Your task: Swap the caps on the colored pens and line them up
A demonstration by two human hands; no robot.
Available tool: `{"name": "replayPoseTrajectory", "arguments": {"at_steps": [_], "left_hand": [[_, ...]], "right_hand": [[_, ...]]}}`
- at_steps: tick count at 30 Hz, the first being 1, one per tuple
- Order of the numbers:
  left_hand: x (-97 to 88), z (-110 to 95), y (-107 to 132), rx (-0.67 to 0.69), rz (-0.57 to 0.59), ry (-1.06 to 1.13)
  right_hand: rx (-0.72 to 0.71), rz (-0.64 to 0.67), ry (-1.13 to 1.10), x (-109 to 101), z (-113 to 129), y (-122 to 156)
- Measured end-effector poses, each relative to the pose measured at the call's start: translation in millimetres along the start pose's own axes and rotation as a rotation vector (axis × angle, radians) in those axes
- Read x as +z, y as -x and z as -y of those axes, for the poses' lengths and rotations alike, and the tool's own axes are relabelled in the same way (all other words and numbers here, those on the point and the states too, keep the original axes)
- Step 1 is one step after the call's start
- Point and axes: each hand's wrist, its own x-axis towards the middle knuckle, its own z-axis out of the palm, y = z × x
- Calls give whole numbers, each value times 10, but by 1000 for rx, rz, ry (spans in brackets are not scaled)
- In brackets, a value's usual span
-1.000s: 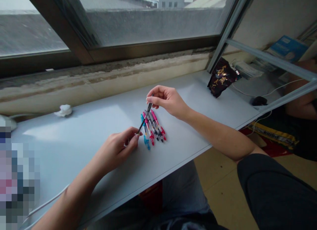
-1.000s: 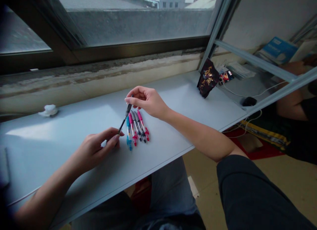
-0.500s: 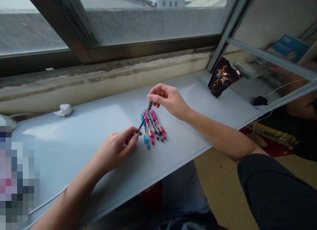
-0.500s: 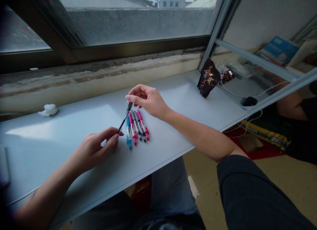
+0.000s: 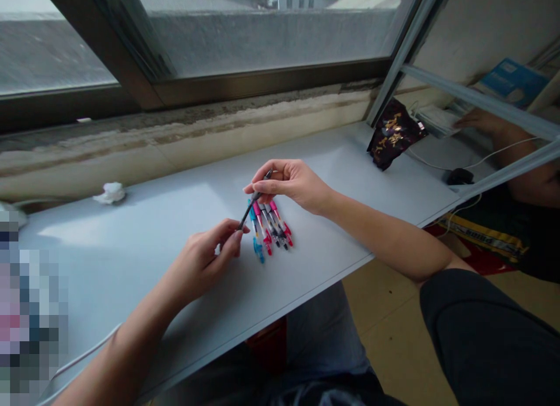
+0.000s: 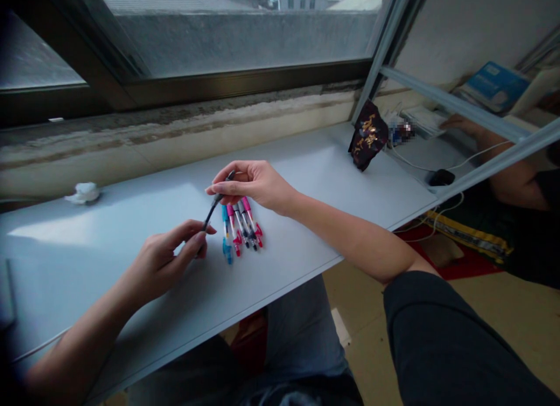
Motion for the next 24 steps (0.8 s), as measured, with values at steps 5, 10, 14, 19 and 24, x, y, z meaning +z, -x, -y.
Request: {"name": "replayPoseTrajectory", "arguments": {"at_steps": [5,10,14,19,24], "left_hand": [[-16,-53,-8,14,-11,7],[-11,-58,-5,51,-17,-1],[20,-30,-4,70,-16,-13],[20,-13,-6,48,-80,-18],[9,34,-4,56,-132,-31]], "right_hand": [[89,137,-26,72,-97,17],[101,159,132,119,-103,45],[-14,41,608,121,-7,115],[-86,139,675,38,93,120],[-90,224,597,-31,118,77]]}}
